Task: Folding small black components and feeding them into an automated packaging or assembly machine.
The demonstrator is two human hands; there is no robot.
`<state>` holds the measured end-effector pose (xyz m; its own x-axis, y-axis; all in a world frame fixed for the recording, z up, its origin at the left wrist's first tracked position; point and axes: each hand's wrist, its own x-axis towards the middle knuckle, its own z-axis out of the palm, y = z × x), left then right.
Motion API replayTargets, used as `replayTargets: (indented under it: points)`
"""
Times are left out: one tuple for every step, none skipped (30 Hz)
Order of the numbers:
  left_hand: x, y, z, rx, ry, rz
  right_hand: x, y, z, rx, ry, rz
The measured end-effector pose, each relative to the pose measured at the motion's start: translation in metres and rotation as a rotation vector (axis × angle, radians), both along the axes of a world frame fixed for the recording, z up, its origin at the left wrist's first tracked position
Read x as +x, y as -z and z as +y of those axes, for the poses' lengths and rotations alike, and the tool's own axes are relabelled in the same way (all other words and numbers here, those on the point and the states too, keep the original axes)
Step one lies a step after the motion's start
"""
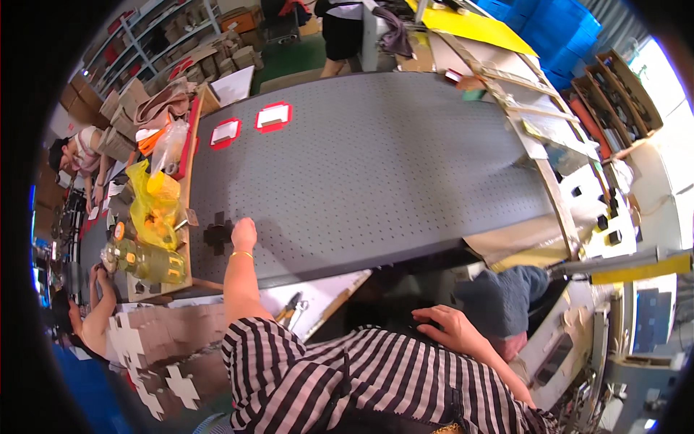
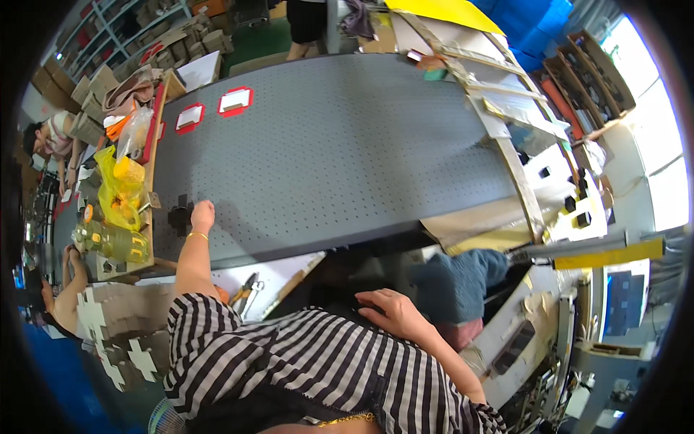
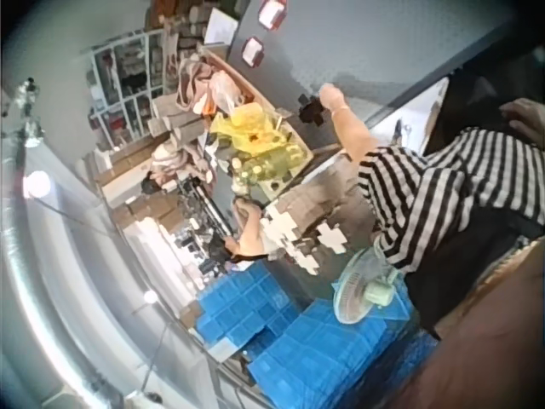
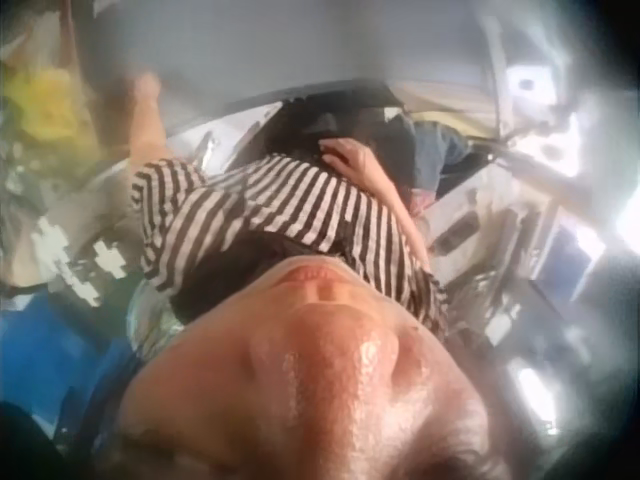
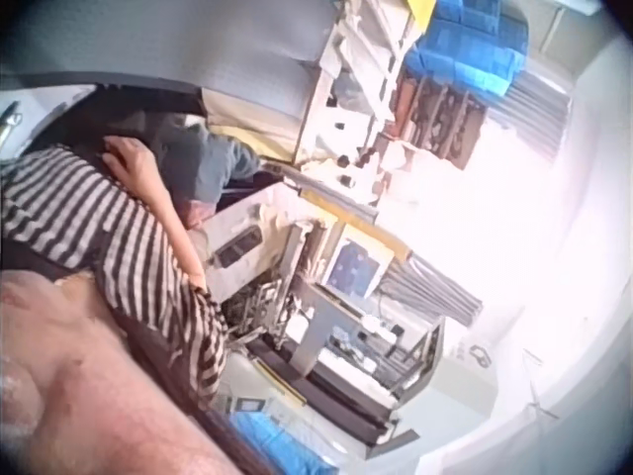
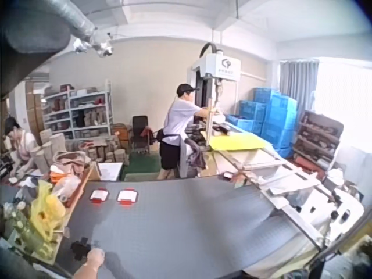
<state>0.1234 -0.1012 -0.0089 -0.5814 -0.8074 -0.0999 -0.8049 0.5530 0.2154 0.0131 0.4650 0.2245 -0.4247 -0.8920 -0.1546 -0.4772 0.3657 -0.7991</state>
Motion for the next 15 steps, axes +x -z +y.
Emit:
replayTargets:
  points:
    - [-0.007,-0.007,0.007,0.015,-0.011,0.014,0.005,-0.003,0.011,-0.01,0.069,-0.022]
    - [-0.008,-0.012,0.019,0.011,-0.004,0.019,0.008,-0.006,0.021,-0.02,0.135,-0.045]
    - [-0.006,-0.016,0.03,0.006,-0.003,-0.019,0.013,0.0,0.04,-0.006,0.178,-0.044]
    - [-0.003,-0.024,0.033,-0.01,-0.002,-0.058,0.02,0.001,0.053,-0.02,0.182,-0.041]
    - [0.001,-0.033,0.033,-0.024,-0.001,-0.055,0.025,0.002,0.063,0.012,0.23,-0.09]
    - [0.005,-0.041,0.031,-0.037,-0.023,-0.073,0.029,0.003,0.069,0.046,0.274,-0.139]
    - [0.008,-0.044,0.034,-0.037,-0.043,-0.094,0.032,0.003,0.072,0.072,0.296,-0.208]
    - [0.01,-0.047,0.035,-0.037,-0.066,-0.115,0.032,0.005,0.073,0.072,0.293,-0.208]
    - [0.012,-0.049,0.035,-0.037,-0.07,-0.115,0.031,0.008,0.072,0.066,0.279,-0.214]
    - [0.016,-0.049,0.034,-0.061,-0.081,-0.133,0.029,0.011,0.068,0.062,0.262,-0.224]
    - [0.02,-0.049,0.032,-0.085,-0.093,-0.152,0.025,0.01,0.061,0.068,0.244,-0.214]
    - [0.024,-0.049,0.029,-0.085,-0.101,-0.156,0.02,0.008,0.052,0.07,0.235,-0.218]
    - [0.029,-0.045,0.023,-0.101,-0.133,-0.17,0.014,0.007,0.043,0.084,0.221,-0.211]
    - [0.033,-0.042,0.017,-0.118,-0.165,-0.184,0.007,0.006,0.032,0.099,0.207,-0.203]
    - [0.037,-0.039,0.011,-0.117,-0.172,-0.187,0.001,0.006,0.021,0.1,0.2,-0.205]
